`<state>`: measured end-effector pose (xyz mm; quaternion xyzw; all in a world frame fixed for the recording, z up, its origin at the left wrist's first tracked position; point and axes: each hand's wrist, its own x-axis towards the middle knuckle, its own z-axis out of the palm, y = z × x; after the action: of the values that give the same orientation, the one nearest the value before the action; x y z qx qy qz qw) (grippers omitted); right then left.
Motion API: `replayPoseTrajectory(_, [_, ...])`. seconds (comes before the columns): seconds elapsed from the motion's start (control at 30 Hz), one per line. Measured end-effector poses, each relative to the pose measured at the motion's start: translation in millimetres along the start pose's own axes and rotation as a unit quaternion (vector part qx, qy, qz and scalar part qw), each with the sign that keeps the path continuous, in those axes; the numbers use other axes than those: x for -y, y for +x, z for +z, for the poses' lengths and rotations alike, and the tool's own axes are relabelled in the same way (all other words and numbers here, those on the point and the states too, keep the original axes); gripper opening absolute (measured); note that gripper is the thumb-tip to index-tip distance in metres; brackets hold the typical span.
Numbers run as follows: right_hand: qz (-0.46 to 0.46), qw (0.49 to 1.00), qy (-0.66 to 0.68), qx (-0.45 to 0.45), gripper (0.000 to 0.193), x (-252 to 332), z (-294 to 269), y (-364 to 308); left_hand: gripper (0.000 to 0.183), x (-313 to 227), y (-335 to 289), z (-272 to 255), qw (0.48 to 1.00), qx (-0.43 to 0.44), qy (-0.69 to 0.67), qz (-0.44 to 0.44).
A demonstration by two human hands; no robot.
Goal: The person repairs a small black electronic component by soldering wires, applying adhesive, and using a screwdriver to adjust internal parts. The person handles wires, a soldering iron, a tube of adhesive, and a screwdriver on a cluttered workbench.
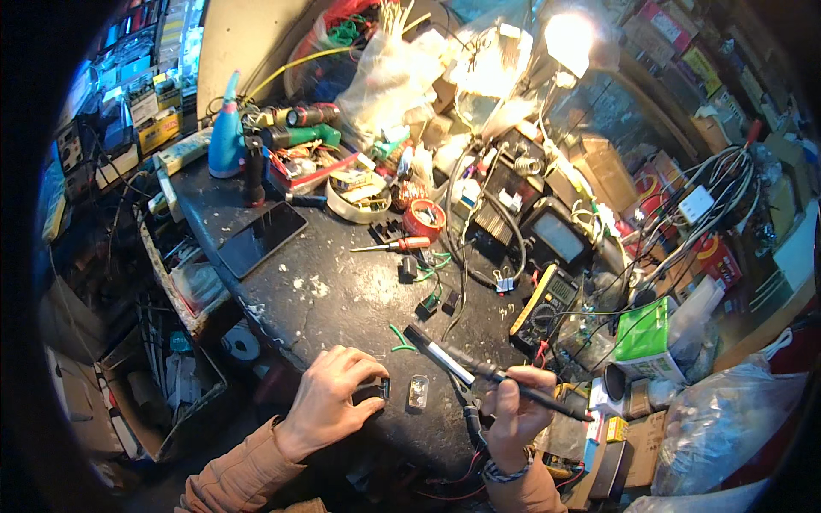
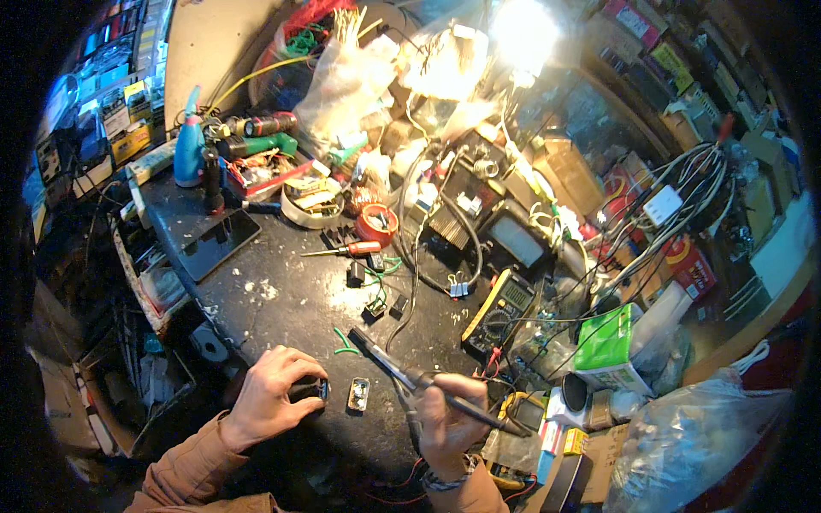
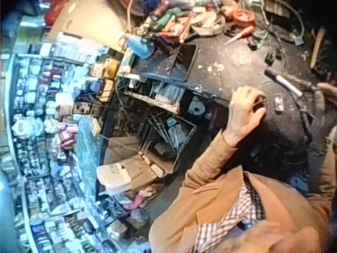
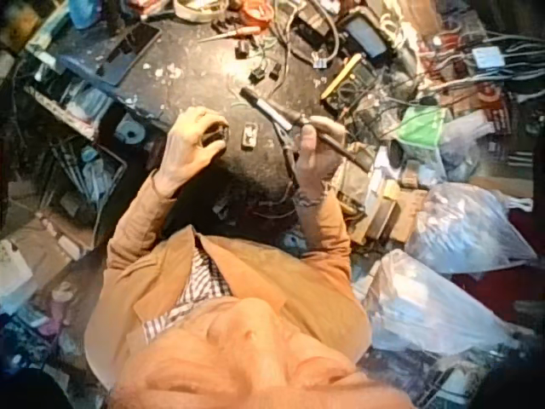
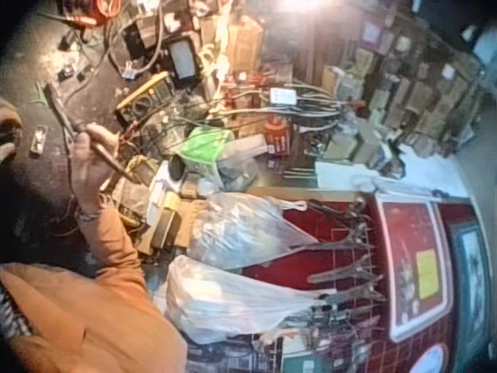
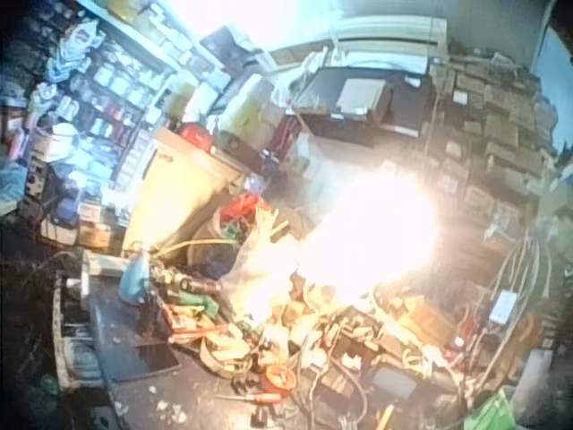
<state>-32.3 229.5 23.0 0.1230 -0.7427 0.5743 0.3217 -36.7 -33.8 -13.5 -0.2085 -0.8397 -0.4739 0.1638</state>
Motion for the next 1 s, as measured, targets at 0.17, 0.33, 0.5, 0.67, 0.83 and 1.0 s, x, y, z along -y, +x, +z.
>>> replayPoseTrajectory(0.17, [0.054,0.998,-0.017,-0.026,0.011,34.9,-14.3,77.3,0.032,4.7,-1.8,-4.9,0.992,-0.030,-0.107,-0.068])
replayPoseTrajectory(0.33, [0.095,0.991,0.039,-0.084,0.032,0.7,-4.1,184.4,0.030,16.3,6.5,-9.9,0.986,-0.032,-0.130,-0.100])
replayPoseTrajectory(0.5, [0.087,0.983,-0.076,-0.143,0.048,-77.7,19.3,280.1,0.030,25.7,4.0,-4.3,0.984,-0.060,-0.133,-0.103])
replayPoseTrajectory(0.67, [0.055,0.987,-0.108,-0.108,0.059,-143.4,34.6,355.3,0.031,28.5,2.3,0.0,0.987,-0.084,-0.114,-0.078])
replayPoseTrajectory(0.83, [0.123,0.987,-0.076,-0.068,0.049,-202.9,41.2,404.7,0.030,29.5,2.5,2.5,0.988,-0.096,-0.094,-0.080])
replayPoseTrajectory(1.0, [0.186,0.961,0.184,0.095,0.049,-209.2,43.8,383.9,0.028,33.8,2.0,4.7,0.989,-0.102,-0.087,-0.068])
